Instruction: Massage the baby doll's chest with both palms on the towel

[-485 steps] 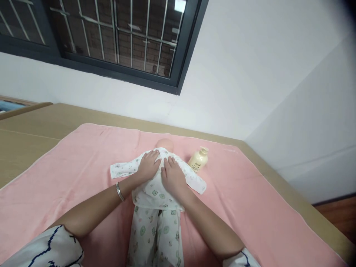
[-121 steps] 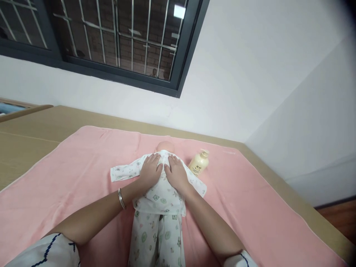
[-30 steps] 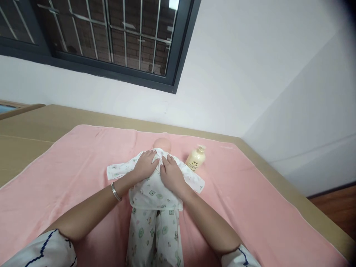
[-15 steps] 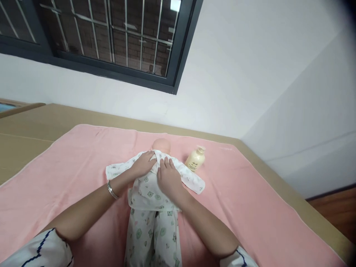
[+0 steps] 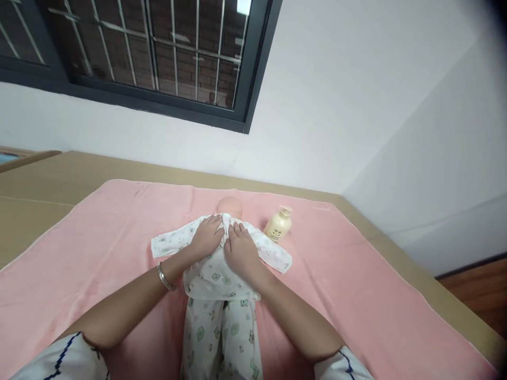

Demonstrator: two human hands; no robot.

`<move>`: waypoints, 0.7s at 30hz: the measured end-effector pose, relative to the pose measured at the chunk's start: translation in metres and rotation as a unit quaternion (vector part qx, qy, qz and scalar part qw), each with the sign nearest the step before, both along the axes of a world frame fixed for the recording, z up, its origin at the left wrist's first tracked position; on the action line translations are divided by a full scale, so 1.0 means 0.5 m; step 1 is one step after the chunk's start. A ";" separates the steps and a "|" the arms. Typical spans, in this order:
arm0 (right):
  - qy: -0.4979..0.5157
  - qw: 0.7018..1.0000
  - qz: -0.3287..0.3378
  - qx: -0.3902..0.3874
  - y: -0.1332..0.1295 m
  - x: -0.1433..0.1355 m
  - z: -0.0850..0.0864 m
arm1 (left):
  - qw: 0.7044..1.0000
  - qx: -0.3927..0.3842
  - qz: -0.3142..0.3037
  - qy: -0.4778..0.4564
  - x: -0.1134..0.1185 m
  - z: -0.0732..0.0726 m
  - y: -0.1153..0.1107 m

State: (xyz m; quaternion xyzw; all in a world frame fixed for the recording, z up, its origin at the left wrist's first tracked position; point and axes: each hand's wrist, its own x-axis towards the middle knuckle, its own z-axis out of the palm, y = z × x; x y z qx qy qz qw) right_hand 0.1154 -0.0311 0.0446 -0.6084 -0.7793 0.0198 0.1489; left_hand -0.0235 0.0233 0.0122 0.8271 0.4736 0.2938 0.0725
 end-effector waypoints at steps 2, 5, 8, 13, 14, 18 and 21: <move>0.008 1.000 0.010 -0.006 -0.006 -0.004 0.002 | 1.000 -0.020 -0.003 -0.021 -0.006 -0.004 0.018; 0.038 0.999 0.020 -0.031 0.013 0.011 0.007 | 0.999 -0.021 -0.002 -0.038 -0.004 -0.020 0.024; 0.072 0.996 0.015 -0.042 0.045 0.033 0.004 | 0.998 -0.003 0.021 -0.053 0.003 -0.034 0.014; 0.080 0.997 -0.005 -0.014 0.063 0.041 -0.019 | 0.992 0.003 0.033 -0.123 0.007 -0.042 -0.002; 0.079 0.997 -0.006 -0.008 0.062 0.039 -0.023 | 0.990 0.000 0.033 -0.135 0.006 -0.041 -0.004; 0.080 0.997 -0.008 0.004 0.059 0.035 -0.028 | 0.987 -0.008 0.037 -0.157 0.006 -0.039 -0.007; 0.102 0.995 -0.003 0.000 0.059 0.039 -0.019 | 0.985 -0.012 0.035 -0.166 0.006 -0.041 -0.008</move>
